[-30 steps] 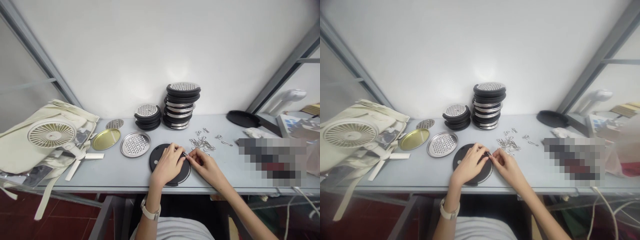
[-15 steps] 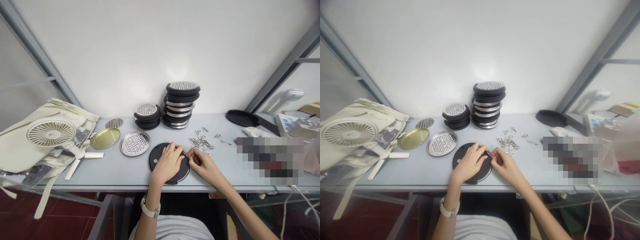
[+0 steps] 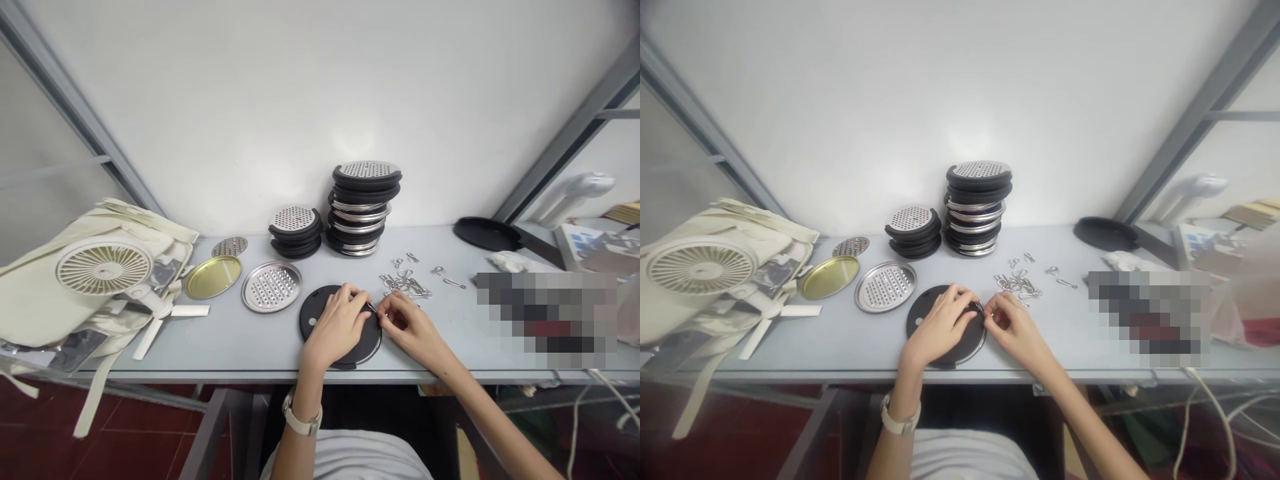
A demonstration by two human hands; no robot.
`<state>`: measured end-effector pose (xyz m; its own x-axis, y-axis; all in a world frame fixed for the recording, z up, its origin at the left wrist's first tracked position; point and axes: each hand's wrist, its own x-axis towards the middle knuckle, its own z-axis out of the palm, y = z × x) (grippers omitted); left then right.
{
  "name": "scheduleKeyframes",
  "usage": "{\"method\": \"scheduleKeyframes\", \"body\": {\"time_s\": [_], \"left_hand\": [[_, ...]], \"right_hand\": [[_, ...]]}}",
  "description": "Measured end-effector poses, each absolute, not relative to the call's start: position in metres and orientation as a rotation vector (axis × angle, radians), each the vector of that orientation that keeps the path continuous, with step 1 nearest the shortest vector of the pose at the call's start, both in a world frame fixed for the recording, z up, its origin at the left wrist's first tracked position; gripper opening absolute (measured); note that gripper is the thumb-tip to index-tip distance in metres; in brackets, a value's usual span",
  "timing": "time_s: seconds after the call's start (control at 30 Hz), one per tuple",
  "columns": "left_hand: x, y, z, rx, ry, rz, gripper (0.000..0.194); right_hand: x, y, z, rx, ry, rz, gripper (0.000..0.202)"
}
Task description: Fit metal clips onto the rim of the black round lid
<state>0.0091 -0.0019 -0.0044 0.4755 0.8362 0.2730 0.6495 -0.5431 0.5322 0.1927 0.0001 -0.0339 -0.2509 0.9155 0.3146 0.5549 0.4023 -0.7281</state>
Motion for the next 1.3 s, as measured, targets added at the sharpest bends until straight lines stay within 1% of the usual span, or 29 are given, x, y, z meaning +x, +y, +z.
{"method": "scheduleKeyframes", "body": {"time_s": [0.27,0.5,0.7,0.93,1.3], "left_hand": [[0.0089,-0.0018,-0.005,2.372,1.236,0.738,0.019],[0.009,-0.0017,-0.0076,2.373,1.258,0.741,0.012],[0.0092,-0.0009,-0.009,2.381,1.241,0.754,0.02],[0.0088,-0.0006,-0.0092,2.395,1.235,0.744,0.018],[0.0064,-0.001,-0.0053,2.403,1.144,0.73,0.021]], "right_hand": [[0.1909,-0.0011,-0.0333,-1.287,-1.924,0.728,0.009],[0.1923,0.0006,-0.0361,-1.266,-1.897,0.767,0.014],[0.1931,-0.0001,-0.0353,-1.223,-1.906,0.768,0.019],[0.1938,-0.0019,-0.037,-1.233,-1.911,0.768,0.021],[0.1918,-0.004,-0.0343,-1.238,-1.945,0.842,0.017]]}}
